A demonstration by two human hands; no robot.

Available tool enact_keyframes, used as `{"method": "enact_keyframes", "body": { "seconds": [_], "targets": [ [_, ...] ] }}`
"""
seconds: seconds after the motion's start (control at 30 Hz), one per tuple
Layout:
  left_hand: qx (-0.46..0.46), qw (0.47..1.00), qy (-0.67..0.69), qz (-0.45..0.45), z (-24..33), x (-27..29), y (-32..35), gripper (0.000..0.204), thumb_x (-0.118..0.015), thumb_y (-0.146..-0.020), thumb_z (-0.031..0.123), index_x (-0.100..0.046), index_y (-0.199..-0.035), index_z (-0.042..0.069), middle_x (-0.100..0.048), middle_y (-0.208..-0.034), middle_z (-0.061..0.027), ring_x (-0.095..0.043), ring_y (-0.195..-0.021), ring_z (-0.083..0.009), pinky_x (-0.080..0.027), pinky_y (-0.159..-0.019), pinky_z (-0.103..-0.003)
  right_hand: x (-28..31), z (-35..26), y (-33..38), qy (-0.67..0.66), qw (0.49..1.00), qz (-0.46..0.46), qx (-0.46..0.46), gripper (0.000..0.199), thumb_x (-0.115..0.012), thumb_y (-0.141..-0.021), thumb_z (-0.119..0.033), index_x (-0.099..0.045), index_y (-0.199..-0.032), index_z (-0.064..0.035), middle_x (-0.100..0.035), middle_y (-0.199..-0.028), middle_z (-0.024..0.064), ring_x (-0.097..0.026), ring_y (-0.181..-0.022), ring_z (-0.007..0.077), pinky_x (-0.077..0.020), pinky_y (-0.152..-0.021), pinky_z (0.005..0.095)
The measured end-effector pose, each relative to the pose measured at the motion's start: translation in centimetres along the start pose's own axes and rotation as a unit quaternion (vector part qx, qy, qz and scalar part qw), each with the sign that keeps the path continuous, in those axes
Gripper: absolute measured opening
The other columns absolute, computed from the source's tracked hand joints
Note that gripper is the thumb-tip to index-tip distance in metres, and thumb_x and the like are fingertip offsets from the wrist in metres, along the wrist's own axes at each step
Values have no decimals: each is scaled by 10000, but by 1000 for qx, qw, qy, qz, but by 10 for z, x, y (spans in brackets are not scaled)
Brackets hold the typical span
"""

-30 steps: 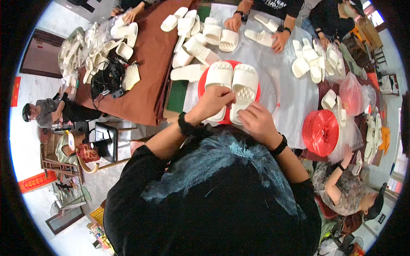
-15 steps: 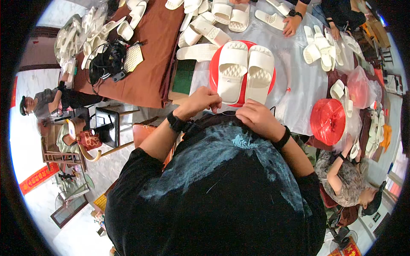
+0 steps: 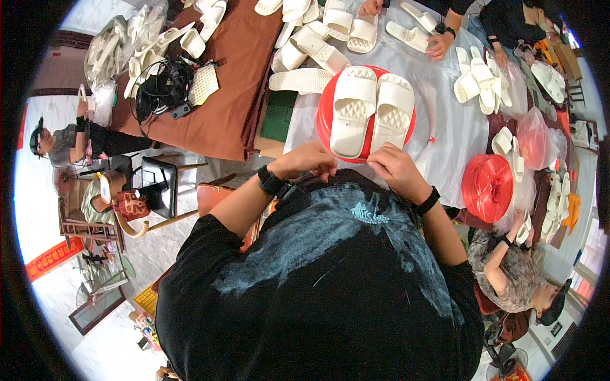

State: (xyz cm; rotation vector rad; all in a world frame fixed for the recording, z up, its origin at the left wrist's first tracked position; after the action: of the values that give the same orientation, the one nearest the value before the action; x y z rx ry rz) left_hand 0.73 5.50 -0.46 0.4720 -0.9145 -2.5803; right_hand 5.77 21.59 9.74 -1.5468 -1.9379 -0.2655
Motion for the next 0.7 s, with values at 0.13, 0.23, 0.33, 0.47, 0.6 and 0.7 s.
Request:
{"method": "enact_keyframes", "body": {
  "seconds": [0.13,0.23,0.33,0.47,0.6,0.7],
  "targets": [
    [-17,999,-29,39,6,7,-12,318,-561,-891,276,-681,-745,21,-645,-651,-37,-607,-579,-103,-435,-557,-242,3,13,-1,14,1000,1,8,67,-613,-829,-49,-600,-852,13,-593,-789,127,-550,-757,294,-454,-677,373],
    [-87,984,-93,127,31,19,-23,374,-570,-897,307,-693,-775,-25,-654,-643,-62,-621,-570,-139,-466,-551,-279,12,32,-5,97,995,-2,-13,113,-600,-816,-88,-607,-887,1,-604,-883,144,-579,-857,317,-487,-736,401],
    [-110,933,-249,234,59,31,-23,395,-579,-891,322,-693,-797,-45,-659,-635,-108,-636,-576,-182,-489,-584,-313,23,38,-9,184,982,44,9,113,-586,-786,-70,-620,-879,-16,-599,-943,117,-583,-899,304,-505,-740,390],
    [-120,854,-355,360,95,52,-5,335,-601,-865,318,-703,-816,2,-658,-665,-147,-653,-600,-242,-501,-613,-352,33,42,-11,226,971,81,16,124,-580,-748,-67,-630,-857,-35,-590,-1006,88,-576,-952,282,-518,-738,380],
    [-144,808,-331,465,126,83,12,310,-603,-854,321,-707,-859,29,-672,-713,-142,-665,-668,-279,-499,-613,-361,35,44,-7,300,948,107,26,148,-597,-705,-86,-637,-844,-53,-564,-941,67,-551,-909,247,-506,-699,349],
    [-139,788,-355,484,144,102,-4,336,-598,-850,366,-718,-874,53,-687,-786,-162,-669,-757,-324,-516,-687,-406,35,45,-4,340,933,113,18,151,-594,-691,-90,-637,-834,-66,-535,-870,56,-527,-834,230,-488,-662,335]
  ]
}}
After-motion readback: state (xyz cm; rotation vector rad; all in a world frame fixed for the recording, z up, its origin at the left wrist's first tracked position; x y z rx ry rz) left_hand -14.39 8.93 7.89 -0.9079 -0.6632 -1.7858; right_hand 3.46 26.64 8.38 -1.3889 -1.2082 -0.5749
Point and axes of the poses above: each hand's wrist, its own y-axis away from the middle knuckle, its own x-axis out of the back of the hand, z = x × y, the point moved 8 cm from there along -y, towards the middle knuckle
